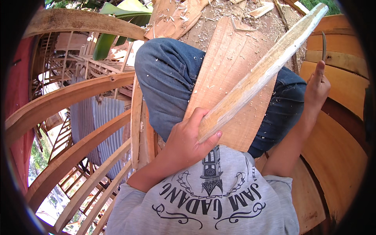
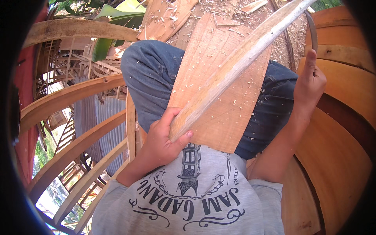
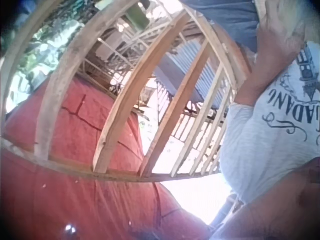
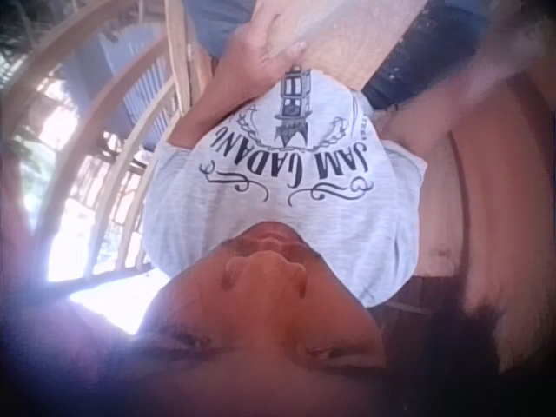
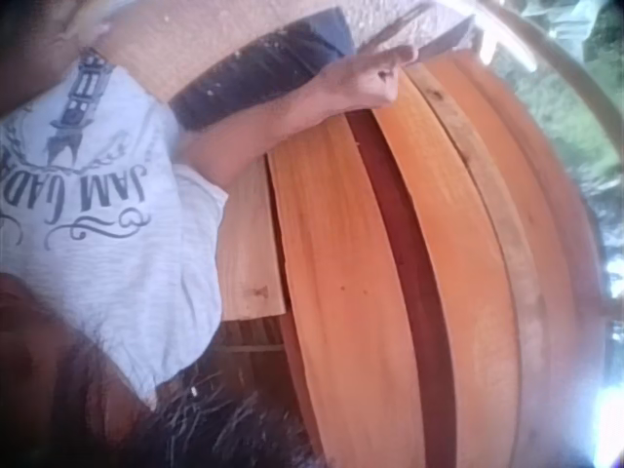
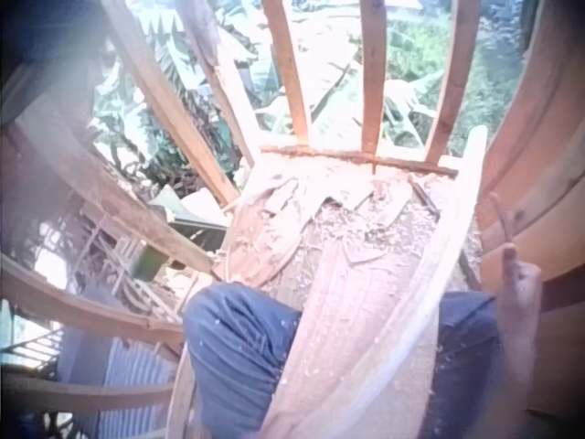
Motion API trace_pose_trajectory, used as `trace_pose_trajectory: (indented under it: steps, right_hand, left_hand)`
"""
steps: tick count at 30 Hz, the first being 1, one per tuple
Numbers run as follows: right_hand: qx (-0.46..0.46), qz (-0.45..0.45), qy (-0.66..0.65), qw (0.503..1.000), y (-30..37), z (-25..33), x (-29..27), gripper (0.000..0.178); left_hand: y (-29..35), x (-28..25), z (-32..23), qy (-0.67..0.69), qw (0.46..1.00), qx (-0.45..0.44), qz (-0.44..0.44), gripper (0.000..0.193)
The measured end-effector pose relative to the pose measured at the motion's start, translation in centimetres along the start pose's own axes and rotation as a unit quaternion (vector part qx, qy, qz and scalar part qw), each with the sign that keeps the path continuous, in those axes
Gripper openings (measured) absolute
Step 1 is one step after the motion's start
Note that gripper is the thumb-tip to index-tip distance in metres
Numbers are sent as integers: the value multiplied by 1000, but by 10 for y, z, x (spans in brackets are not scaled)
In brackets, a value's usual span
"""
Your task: The person sits cross-legged and uses a curved blade to shave and shape a long, thin piece of wood held against a wooden board on their lap. They repeatedly scrape the tool along the wood's length to remove thin shavings.
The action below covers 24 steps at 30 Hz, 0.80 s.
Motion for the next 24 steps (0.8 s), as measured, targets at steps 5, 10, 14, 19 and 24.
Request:
trace_pose_trajectory:
  steps: [5, 10, 14, 19, 24]
  right_hand:
    - [-52, 144, -40, 987, 65, 32, 31, 63]
    - [-157, 248, 56, 954, 127, 61, 73, 65]
    - [-213, 195, 65, 955, 108, 63, 72, 70]
    - [-184, 165, 62, 967, 85, 54, 63, 73]
    - [0, 53, 15, 998, 18, -9, 28, 73]
  left_hand:
    - [-15, -20, 9, 20, 997, -10, -67, 39]
    - [-18, -23, -3, -17, 996, 29, -83, 40]
    - [-15, -24, -17, -47, 993, 46, -100, 43]
    - [-12, -21, -21, -46, 994, 26, -98, 47]
    - [0, -3, -10, -67, 997, -1, -34, 45]
Point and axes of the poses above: each hand's wrist, its own y-axis away from the middle knuckle, its own x-axis out of the palm, z = x × y, the point moved 8 cm from there along -y, towards the middle knuckle, and after that the axes turned 6 degrees about -y, right-handed, at the moved point
